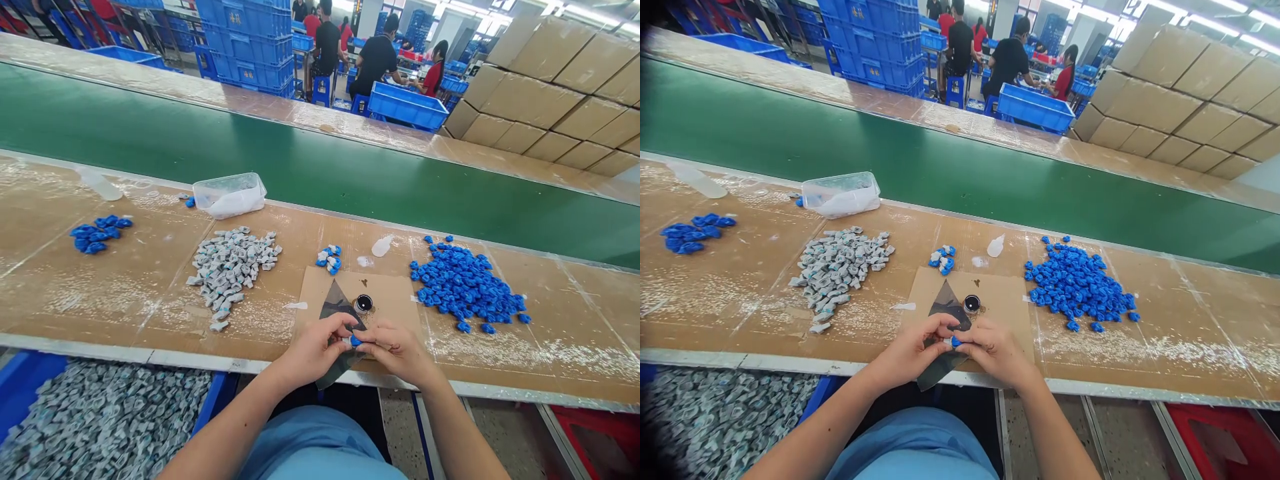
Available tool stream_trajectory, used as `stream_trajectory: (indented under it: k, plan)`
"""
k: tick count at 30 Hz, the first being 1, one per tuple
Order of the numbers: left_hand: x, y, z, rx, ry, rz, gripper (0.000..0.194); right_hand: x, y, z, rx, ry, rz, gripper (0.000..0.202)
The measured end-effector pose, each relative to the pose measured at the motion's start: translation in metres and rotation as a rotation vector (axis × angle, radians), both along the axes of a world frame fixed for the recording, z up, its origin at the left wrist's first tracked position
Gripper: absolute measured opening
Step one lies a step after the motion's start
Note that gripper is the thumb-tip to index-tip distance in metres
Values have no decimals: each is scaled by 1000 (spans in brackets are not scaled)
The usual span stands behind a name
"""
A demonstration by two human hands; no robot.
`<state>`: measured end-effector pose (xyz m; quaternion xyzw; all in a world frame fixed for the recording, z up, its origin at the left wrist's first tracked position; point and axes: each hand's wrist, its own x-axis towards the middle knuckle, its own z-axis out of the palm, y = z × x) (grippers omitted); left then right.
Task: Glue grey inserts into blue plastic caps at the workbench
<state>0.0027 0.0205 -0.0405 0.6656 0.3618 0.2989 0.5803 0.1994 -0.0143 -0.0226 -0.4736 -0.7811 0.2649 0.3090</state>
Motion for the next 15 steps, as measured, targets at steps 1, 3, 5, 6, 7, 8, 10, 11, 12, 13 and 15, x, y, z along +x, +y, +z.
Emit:
stream_trajectory:
  k: [1,3,5,6,7,8,10,11,12,13,15]
  plan:
    - [0,0,1,-14,-11,-1,31,0,0,1,13,-2,3,22]
    - [2,-1,0,-82,-90,22,28,-2,0,2,39,34,-24,20]
    - [6,-3,-3,-163,-181,54,24,-4,-1,-1,37,99,-70,18]
    - [7,-4,-5,-193,-212,67,23,-5,-2,-3,28,128,-93,18]
    - [9,-5,-7,-216,-232,80,21,-6,-3,-6,16,152,-113,17]
    - [12,-6,-8,-236,-245,89,22,-7,-4,-9,4,171,-134,17]
    - [15,-8,-12,-270,-264,99,26,-9,-5,-14,-16,194,-169,17]
    - [17,-8,-13,-284,-268,97,28,-9,-6,-16,-25,196,-180,18]
    - [18,-7,-15,-292,-266,91,29,-8,-6,-17,-33,195,-184,19]
    - [18,-4,-16,-293,-256,81,29,-6,-6,-19,-36,188,-185,20]
    - [17,6,-18,-264,-205,85,28,3,-5,-21,-23,159,-224,23]
